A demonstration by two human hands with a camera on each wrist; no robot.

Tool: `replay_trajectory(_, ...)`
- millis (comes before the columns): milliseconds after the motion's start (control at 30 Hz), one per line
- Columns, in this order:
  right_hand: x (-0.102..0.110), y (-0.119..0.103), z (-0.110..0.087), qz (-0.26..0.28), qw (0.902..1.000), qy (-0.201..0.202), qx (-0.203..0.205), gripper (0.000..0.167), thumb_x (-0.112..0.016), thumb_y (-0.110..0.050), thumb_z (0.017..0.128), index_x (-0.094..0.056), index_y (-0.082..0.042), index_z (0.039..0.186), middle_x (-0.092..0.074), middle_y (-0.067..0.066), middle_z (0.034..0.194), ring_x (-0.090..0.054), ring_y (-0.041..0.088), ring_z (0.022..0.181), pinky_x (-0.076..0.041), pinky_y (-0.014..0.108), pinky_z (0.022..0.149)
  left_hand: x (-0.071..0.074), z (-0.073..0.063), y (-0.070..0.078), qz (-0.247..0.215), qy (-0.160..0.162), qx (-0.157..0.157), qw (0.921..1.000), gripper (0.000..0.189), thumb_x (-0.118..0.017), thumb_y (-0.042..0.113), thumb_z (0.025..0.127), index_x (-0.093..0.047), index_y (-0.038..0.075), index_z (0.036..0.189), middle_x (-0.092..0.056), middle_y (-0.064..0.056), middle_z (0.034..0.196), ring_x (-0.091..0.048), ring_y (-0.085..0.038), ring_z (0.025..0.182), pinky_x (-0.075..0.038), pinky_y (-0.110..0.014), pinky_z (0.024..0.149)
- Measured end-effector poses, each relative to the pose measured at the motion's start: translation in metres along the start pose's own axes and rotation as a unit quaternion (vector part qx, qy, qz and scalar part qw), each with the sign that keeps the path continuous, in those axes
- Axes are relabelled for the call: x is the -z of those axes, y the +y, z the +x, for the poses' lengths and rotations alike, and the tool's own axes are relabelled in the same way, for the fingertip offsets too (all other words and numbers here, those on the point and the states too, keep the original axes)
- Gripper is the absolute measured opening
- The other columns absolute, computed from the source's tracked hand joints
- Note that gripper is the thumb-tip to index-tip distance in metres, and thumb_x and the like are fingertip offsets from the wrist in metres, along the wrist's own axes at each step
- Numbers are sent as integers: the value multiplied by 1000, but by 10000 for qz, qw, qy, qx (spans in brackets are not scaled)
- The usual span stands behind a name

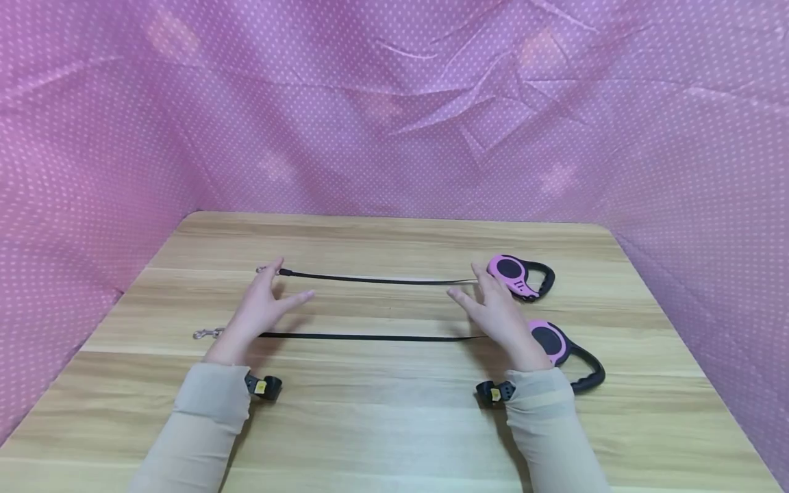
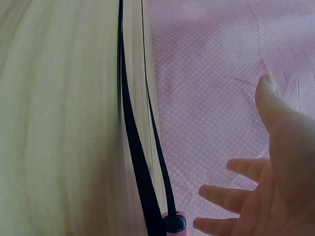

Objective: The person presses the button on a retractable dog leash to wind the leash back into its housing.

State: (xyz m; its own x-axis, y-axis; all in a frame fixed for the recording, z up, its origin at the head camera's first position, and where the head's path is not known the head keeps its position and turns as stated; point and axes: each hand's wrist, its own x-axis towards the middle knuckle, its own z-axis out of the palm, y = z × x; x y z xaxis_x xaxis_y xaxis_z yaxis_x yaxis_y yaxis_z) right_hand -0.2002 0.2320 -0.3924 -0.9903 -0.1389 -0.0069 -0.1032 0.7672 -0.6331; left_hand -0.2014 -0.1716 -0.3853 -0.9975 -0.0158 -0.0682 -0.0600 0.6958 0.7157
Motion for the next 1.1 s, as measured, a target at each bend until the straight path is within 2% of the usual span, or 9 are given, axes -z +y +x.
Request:
replay_trajectory(200,1,6,1,311,9995,-31,-19,84,-48,-57,98,-14,-9,159,-18,24,162,-19,46,148,-17,65,117,5,4,-9,-563,-182,-28,9982,103,-69,53,87,-7,14,160,-13,-19,165,-24,-45,147,-24,-63,115)
replay_trajectory(300,2,8,0,452,9990,-42,-31,83,-49,-55,99,-17,-7,158,-19,23,162,-22,47,147,-19,63,117,9,4,-14,-906,-358,123,9952,101,-67,52,89,-5,16,160,-10,-14,166,-21,-43,149,-22,-62,117)
replay_trajectory(433,4,11,-1,747,9971,-28,-114,81,-52,-52,99,-23,-2,156,-25,25,160,-28,47,145,-23,58,118,13,3,-19,-1122,-454,302,9922,100,-67,54,89,-6,19,160,-11,-10,167,-19,-40,150,-21,-64,117)
replay_trajectory(600,8,14,-1,1036,9941,145,-297,79,-54,-50,99,-28,3,152,-34,28,155,-35,48,141,-29,56,116,16,4,-21,-1215,-417,370,9910,96,-67,51,89,-9,21,160,-15,-10,166,-20,-39,150,-19,-63,117)
replay_trajectory(767,12,18,-2,892,9927,605,-536,74,-55,-48,99,-35,1,149,-43,26,150,-39,46,139,-30,57,115,18,5,-22,-1304,-426,417,9897,93,-66,48,91,-10,19,160,-17,-9,166,-20,-39,150,-20,-63,117)
replay_trajectory(933,18,20,-5,816,9898,741,-902,77,-52,-57,97,-33,-7,153,-42,24,152,-37,45,140,-30,60,113,19,6,-22,-1308,-386,431,9897,91,-65,47,92,-12,18,160,-21,-9,165,-21,-39,150,-20,-62,118)
replay_trajectory(1100,21,22,-5,840,9877,958,-910,81,-56,-56,95,-32,-6,153,-39,27,152,-35,47,140,-30,62,111,21,7,-24,-1238,-338,395,9909,90,-64,47,93,-12,18,160,-20,-12,165,-21,-41,149,-20,-62,118)
